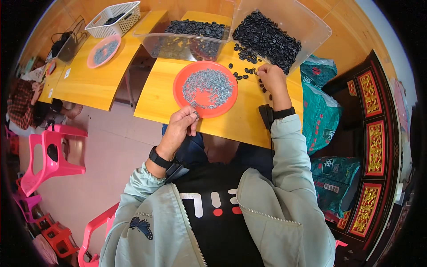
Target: Manually assemble small electronic switches by placing metal contact components onto plastic bases.
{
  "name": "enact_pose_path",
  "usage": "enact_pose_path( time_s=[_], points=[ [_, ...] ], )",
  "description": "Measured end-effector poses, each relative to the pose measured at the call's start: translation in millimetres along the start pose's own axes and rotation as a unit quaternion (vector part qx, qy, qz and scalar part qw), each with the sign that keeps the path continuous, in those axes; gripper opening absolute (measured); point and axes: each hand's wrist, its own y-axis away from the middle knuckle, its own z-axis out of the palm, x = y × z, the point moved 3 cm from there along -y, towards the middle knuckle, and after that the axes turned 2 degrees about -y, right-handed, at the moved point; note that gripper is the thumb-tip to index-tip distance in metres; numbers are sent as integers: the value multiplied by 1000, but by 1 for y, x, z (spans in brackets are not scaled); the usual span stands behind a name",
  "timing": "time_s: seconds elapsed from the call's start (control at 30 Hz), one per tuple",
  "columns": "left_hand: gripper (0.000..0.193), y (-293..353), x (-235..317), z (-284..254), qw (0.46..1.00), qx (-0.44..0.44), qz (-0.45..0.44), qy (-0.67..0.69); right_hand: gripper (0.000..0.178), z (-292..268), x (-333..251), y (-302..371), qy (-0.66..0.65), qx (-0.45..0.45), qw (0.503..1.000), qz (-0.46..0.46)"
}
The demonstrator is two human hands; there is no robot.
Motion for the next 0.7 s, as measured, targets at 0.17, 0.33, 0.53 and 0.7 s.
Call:
enact_pose_path(
  time_s=[0.17,0.33,0.53,0.7],
  points=[
    [15,1,1,-10,999,31,-7,-9,14,18,-25,11,-60,-23,994,-93],
    [15,1,-2,-11,999,33,-2,4,15,47,-84,44,-40,-118,962,-244],
    [13,2,2,-18,999,40,14,11,13,69,-105,47,-8,-150,955,-256],
    [13,4,3,-19,998,55,22,24,12,79,-114,50,-22,-169,944,-284]
  ],
)
